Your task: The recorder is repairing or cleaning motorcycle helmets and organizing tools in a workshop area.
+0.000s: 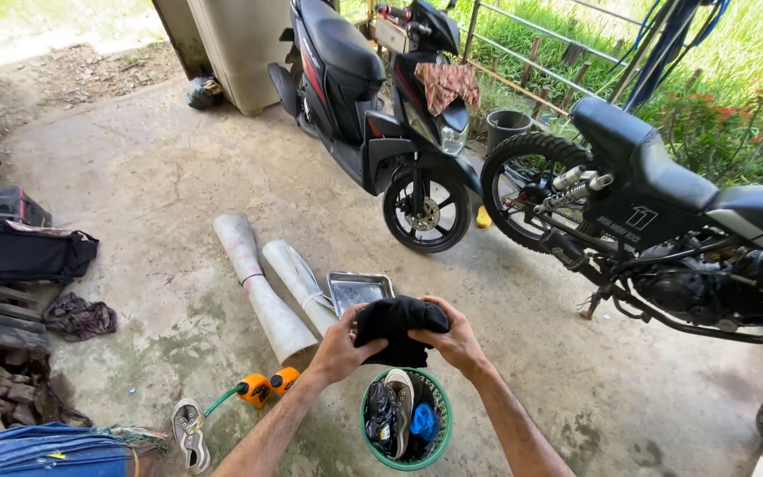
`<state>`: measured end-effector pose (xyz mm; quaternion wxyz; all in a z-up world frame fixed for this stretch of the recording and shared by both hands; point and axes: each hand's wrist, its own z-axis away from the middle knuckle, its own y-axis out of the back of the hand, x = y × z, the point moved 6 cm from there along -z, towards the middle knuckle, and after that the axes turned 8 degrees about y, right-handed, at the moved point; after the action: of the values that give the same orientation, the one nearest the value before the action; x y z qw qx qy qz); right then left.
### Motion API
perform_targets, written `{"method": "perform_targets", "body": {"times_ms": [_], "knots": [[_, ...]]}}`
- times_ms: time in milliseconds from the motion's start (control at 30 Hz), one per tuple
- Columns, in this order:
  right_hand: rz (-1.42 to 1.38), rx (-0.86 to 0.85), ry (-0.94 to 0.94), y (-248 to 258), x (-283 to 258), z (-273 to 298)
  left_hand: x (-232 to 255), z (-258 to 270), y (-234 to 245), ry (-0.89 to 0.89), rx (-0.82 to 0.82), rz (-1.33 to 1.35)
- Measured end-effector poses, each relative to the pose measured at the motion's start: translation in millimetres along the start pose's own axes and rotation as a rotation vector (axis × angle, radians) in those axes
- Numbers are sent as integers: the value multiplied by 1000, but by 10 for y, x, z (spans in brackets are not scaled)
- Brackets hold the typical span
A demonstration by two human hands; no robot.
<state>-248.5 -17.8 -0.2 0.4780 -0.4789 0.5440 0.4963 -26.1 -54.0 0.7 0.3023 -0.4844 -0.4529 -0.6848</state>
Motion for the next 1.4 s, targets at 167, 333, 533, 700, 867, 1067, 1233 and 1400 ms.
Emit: {"method": "perform_targets", "body": {"times_ms": [167,333,533,700,867,1067,1233,1400], "knots": [[6,50,99,465,-454,70,444,-71,-25,-46,44,-47],[-26,109,114,796,-800,145,846,-122,-32,-69,39,-86],[6,176,116,997,-962,87,986,-292,-42,-139,18,-94],[26,229,111,1007,-938,-62,899,-601,-2,-180,-55,-100],[27,275,78,902,-1033,-339,1056,-967,161,-223,-188,-81],[23,308,96,628,-1045,-850,1243,-1409,500,-197,-316,-88],[47,331,97,315,-1128,-1281,1112,-1918,809,-202,-366,-86],[19,350,81,57,-1070,-1644,1089,-2290,1088,-258,-361,-80]]}}
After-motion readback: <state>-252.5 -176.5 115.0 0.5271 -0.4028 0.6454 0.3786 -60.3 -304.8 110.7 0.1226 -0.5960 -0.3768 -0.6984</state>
